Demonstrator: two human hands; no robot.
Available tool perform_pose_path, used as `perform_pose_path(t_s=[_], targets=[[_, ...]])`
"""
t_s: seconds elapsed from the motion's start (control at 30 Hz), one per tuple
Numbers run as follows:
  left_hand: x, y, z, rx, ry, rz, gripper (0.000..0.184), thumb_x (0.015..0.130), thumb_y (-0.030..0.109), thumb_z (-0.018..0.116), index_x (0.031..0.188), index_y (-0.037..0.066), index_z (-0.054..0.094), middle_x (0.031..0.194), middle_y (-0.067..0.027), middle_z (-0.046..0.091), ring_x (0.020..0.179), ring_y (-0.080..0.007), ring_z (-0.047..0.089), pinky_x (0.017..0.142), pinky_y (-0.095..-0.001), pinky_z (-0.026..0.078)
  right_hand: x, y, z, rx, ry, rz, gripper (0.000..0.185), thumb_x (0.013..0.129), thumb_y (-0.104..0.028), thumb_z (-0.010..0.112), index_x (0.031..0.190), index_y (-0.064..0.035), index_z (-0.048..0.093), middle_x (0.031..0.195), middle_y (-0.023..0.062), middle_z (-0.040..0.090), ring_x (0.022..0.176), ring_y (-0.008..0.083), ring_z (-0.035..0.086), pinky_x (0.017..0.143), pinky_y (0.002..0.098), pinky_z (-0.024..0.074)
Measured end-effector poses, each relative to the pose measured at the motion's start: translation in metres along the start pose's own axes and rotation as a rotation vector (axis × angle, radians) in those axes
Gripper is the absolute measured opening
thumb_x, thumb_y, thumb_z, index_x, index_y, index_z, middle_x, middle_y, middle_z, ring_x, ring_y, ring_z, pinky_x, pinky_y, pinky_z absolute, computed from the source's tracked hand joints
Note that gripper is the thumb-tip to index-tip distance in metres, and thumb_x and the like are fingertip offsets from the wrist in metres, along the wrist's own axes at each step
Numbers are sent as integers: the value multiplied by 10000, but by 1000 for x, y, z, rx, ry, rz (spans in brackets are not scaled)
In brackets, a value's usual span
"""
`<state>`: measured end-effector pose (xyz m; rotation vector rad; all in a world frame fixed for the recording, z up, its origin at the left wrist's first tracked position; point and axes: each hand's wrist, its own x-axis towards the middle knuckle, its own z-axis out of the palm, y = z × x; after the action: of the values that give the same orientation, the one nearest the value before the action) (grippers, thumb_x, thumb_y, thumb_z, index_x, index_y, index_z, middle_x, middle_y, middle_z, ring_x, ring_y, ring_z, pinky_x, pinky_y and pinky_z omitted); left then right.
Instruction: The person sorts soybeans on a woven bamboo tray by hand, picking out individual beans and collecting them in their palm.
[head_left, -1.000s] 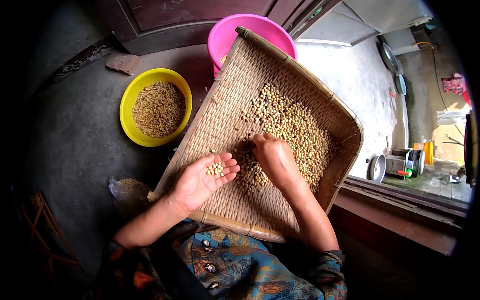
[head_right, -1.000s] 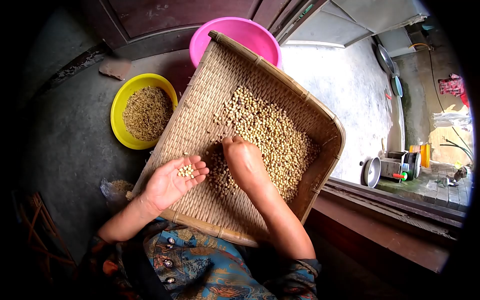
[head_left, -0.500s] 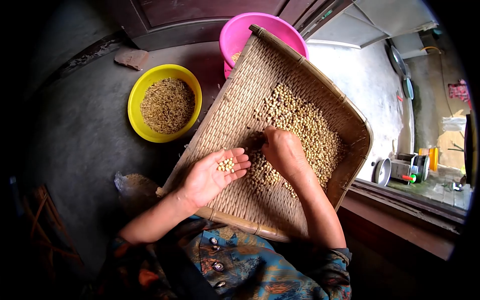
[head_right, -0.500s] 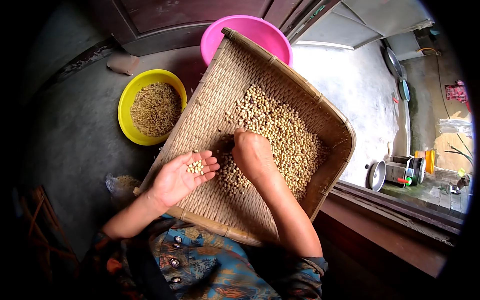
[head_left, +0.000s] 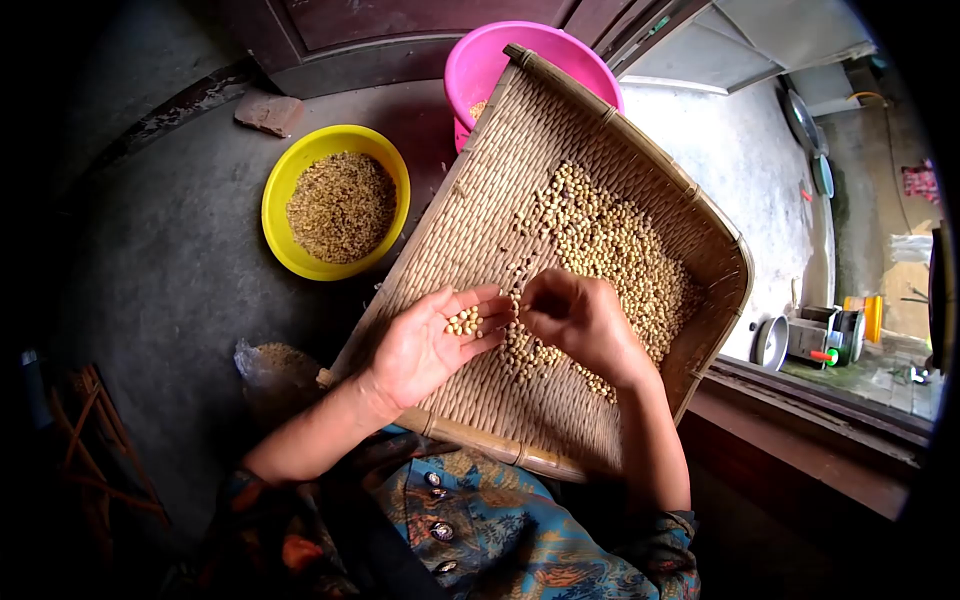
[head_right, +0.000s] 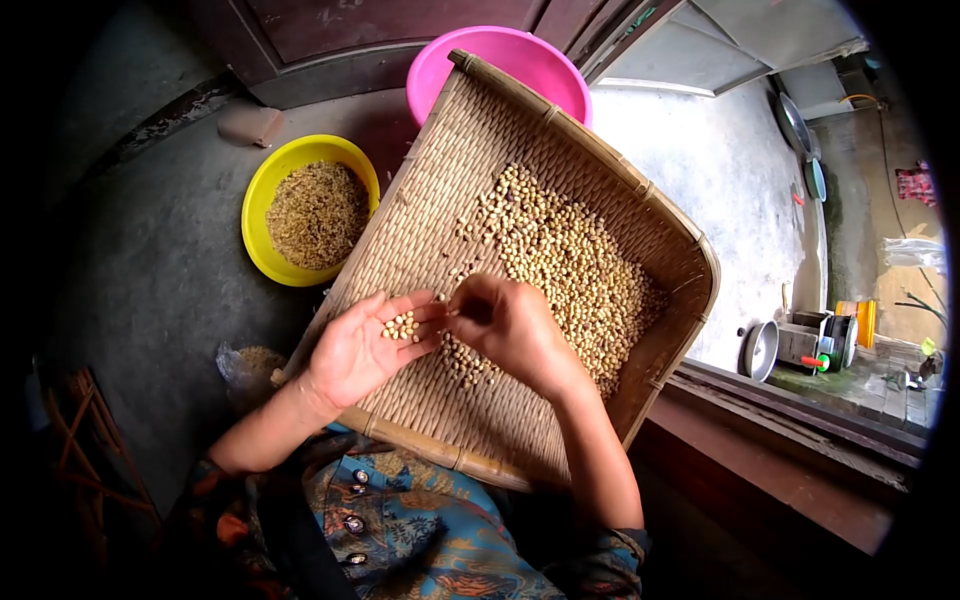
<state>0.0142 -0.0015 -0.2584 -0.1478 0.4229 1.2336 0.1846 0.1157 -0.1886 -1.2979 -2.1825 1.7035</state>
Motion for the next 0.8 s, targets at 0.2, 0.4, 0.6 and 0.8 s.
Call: perform_pose_path(t_s=[0.2, 0.4, 0.6, 0.8], targets=[[-1, 0, 3, -12, -9, -11, 504, 1026, 312, 354, 1380, -44, 405, 1317, -195, 516, 1257, -298, 482, 1120, -454, 343, -9, -3, 2, 319, -27, 120, 171, 910, -6, 612, 1077, 29, 596, 970, 100, 697, 902, 142, 674, 739, 263, 555], [-2, 0, 7, -81, -42, -34, 502, 1034, 314, 342, 1379, -45, 402, 1396, -232, 458, 1345, -345, 403, 1149, -464, 302, -20, 25, -1, 347, 28, 116, 94, 935, -30, 600, 1012, 23, 610, 816, 19, 629, 709, 82, 598, 640, 220, 513], [-1, 0, 8, -82, -41, -31, 513, 1040, 327, 331, 1381, -50, 398, 1410, -238, 445, 1352, -347, 395, 1149, -462, 301, -22, 45, -9, 629, -20, 91, 89, 947, -29, 579, 1008, 19, 625, 850, 51, 654, 757, 120, 640, 706, 270, 554], [-2, 0, 10, -75, -24, -25, 523, 1041, 331, 333, 1391, -53, 386, 1418, -234, 437, 1357, -342, 388, 1151, -459, 297, -21, 51, -14, 785, -70, 141, 170, 956, 17, 505, 1087, 40, 611, 976, 105, 659, 909, 180, 656, 850, 326, 554]])
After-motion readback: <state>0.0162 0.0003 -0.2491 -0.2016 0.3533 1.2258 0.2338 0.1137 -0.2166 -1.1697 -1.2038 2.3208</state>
